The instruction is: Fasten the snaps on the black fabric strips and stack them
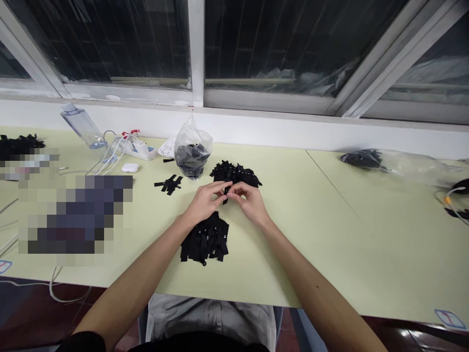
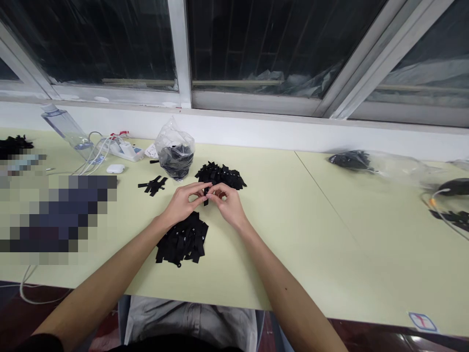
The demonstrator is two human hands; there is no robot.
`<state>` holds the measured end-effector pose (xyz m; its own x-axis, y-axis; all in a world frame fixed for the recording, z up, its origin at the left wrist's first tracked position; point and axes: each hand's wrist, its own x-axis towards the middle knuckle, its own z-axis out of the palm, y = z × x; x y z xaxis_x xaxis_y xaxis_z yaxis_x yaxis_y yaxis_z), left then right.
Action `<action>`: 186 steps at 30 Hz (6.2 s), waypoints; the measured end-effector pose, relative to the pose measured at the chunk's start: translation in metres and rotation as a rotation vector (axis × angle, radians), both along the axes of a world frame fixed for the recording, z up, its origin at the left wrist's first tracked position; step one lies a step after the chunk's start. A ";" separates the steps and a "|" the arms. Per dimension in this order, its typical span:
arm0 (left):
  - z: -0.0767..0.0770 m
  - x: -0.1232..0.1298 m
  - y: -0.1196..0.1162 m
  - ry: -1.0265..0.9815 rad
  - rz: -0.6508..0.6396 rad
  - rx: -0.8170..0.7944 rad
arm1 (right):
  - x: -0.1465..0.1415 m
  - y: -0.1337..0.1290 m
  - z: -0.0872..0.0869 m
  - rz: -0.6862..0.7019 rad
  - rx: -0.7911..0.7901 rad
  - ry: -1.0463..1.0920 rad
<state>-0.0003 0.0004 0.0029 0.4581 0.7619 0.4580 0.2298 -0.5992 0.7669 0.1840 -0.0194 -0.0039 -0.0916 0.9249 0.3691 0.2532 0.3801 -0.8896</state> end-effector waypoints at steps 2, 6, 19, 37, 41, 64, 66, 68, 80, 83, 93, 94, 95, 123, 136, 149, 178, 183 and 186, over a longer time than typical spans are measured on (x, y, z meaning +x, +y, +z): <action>0.000 0.000 -0.001 0.000 -0.005 -0.005 | 0.000 0.000 0.001 -0.012 0.000 -0.002; 0.000 0.000 -0.001 0.004 -0.018 -0.004 | 0.000 -0.001 0.002 -0.027 0.003 0.004; 0.000 0.000 -0.001 0.011 -0.015 -0.015 | -0.006 -0.002 0.002 -0.032 -0.063 0.102; -0.002 -0.010 0.009 0.063 0.141 0.054 | 0.006 0.007 -0.002 -0.161 -0.159 0.373; -0.015 -0.011 0.016 0.292 0.143 0.011 | 0.009 0.008 -0.001 -0.158 -0.163 0.417; -0.011 0.003 0.010 0.514 0.215 0.061 | -0.004 0.006 -0.010 -0.068 -0.213 0.317; -0.011 0.003 0.011 0.518 0.223 0.059 | -0.003 0.006 -0.011 -0.063 -0.213 0.306; -0.011 0.004 0.011 0.522 0.228 0.061 | -0.004 0.006 -0.011 -0.064 -0.213 0.301; -0.014 0.005 0.012 0.529 0.243 0.078 | -0.006 0.004 -0.007 -0.046 -0.229 0.333; -0.015 0.006 0.012 0.530 0.241 0.074 | -0.005 0.004 -0.009 -0.046 -0.232 0.339; -0.012 -0.004 0.018 0.464 0.148 -0.005 | 0.001 0.007 -0.009 -0.062 -0.259 0.461; -0.012 -0.005 0.019 0.444 0.134 -0.010 | 0.004 0.008 -0.008 -0.077 -0.262 0.489; -0.011 -0.005 0.018 0.430 0.125 -0.015 | 0.006 0.009 -0.008 -0.093 -0.263 0.515; -0.018 0.003 0.011 0.431 0.134 0.026 | -0.001 0.006 -0.009 -0.076 -0.166 0.290; -0.008 0.014 0.000 -0.208 0.182 -0.222 | -0.008 0.002 -0.009 -0.195 -0.042 0.174; -0.011 0.013 0.002 -0.260 0.151 -0.265 | -0.006 0.000 -0.004 -0.190 -0.011 0.141; -0.009 0.012 -0.002 -0.254 0.128 -0.243 | -0.011 -0.008 0.003 -0.282 -0.001 -0.024; -0.009 0.014 -0.003 -0.277 0.139 -0.277 | -0.012 -0.007 0.001 -0.309 0.021 -0.054; -0.011 0.015 -0.004 -0.285 0.148 -0.270 | -0.014 -0.009 -0.001 -0.336 0.052 -0.083</action>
<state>0.0150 -0.0032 -0.0084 0.2182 0.9202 0.3251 0.0538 -0.3440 0.9374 0.1703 -0.0280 -0.0050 0.1834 0.8886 0.4203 0.4426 0.3071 -0.8425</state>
